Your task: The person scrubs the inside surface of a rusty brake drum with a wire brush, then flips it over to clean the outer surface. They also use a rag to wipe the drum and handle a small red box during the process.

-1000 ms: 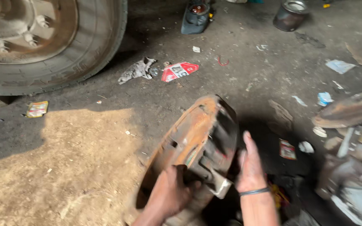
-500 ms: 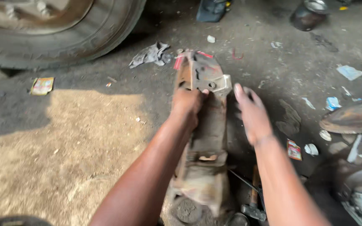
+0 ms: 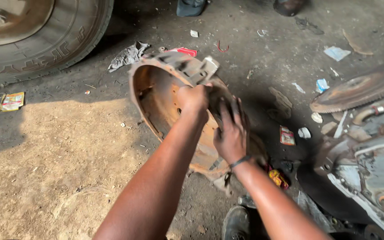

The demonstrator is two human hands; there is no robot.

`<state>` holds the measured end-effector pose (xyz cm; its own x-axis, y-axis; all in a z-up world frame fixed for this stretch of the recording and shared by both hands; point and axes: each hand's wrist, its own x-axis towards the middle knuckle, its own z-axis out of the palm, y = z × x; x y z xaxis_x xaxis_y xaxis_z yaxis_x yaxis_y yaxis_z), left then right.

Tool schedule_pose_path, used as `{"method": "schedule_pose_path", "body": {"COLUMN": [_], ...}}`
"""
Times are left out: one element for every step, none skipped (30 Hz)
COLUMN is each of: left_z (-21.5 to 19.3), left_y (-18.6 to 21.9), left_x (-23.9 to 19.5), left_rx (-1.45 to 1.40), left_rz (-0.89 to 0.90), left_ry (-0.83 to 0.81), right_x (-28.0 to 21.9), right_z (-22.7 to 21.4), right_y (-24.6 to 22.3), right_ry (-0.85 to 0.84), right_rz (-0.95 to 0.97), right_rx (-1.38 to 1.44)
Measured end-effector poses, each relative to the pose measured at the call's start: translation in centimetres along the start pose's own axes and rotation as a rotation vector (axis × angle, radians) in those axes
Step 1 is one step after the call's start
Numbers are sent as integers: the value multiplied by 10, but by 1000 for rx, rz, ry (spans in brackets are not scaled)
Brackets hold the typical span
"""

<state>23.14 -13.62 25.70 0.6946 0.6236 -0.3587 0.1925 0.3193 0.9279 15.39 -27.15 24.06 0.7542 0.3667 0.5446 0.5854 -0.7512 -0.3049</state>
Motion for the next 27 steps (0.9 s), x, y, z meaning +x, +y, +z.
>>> {"method": "schedule_pose_path", "body": {"left_z": [-6, -9, -12, -16, -20, -27, -34, -43, -55, -71, -93, -112, -130, -146, -158, -167, -174, -178, -180, -178, -173, -169, -166, -162, -159, -156, -151], "left_y": [-4, -3, -1, -2, -2, -2, -1, 3, 8, 14, 21, 31, 42, 48, 52, 58, 63, 70, 76, 79, 80, 78, 75, 70, 65, 59, 52], "left_x": [-4, -4, -4, -5, -7, -9, -12, -16, -20, -24, -28, -29, -28, -28, -27, -24, -19, -12, -3, 6, 16, 24, 33, 39, 46, 52, 55], "left_rx": [-12, -32, -52, -170, -289, -411, -343, -275, -207, 32, 273, 514, 733, 953, 1066, 1172, 1200, 1224, 1246, 1296, 1346, 1350, 1354, 1318, 1282, 1263, 1244], "left_rz": [11, 29, 47, 43, 38, 30, 44, 60, 76, 97, 117, 140, 265, 384, 515, 648, 762, 883, 1005, 1054, 1104, 1120, 1136, 1114, 1093, 1055, 1017], "left_ry": [-11, -27, -43, -77, -111, -138, -129, -118, -106, -178, -250, -321, -270, -218, -74, 74, 44, 11, -23, -43, -63, -88, -112, -142, -173, -142, -112], "right_x": [-2, 3, 8, 10, 13, 14, 16, 20, 24, 28, 33, 40, 47, 51, 54, 57, 60, 65, 70, 72, 72, 75, 77, 79, 81, 81, 81], "right_z": [-1, -3, -5, -6, -5, -5, -4, -2, -1, 1, 3, 4, 5, 6, 6, 5, 3, 2, 1, 0, -2, -3, -5, -5, -5, -4, -2], "right_y": [4, 11, 18, 23, 29, 32, 34, 37, 39, 41, 43, 46, 50, 54, 58, 61, 65, 67, 69, 71, 73, 75, 78, 82, 87, 93, 102], "right_ry": [-33, -57, -82, -84, -86, -95, -120, -145, -170, -169, -167, -160, -155, -156, -156, -171, -185, -193, -220, -250, -280, -274, -269, -264, -280, -297, -314], "right_rz": [-17, -41, -65, -99, -132, -171, -180, -192, -203, -218, -233, -249, -256, -259, -263, -240, -217, -193, -142, -87, -33, -19, -5, 9, 58, 111, 164], "right_rx": [61, 115, 170, 167, 164, 164, 171, 181, 191, 175, 160, 143, 134, 126, 118, 119, 121, 119, 122, 124, 126, 116, 106, 98, 69, 44, 19]}}
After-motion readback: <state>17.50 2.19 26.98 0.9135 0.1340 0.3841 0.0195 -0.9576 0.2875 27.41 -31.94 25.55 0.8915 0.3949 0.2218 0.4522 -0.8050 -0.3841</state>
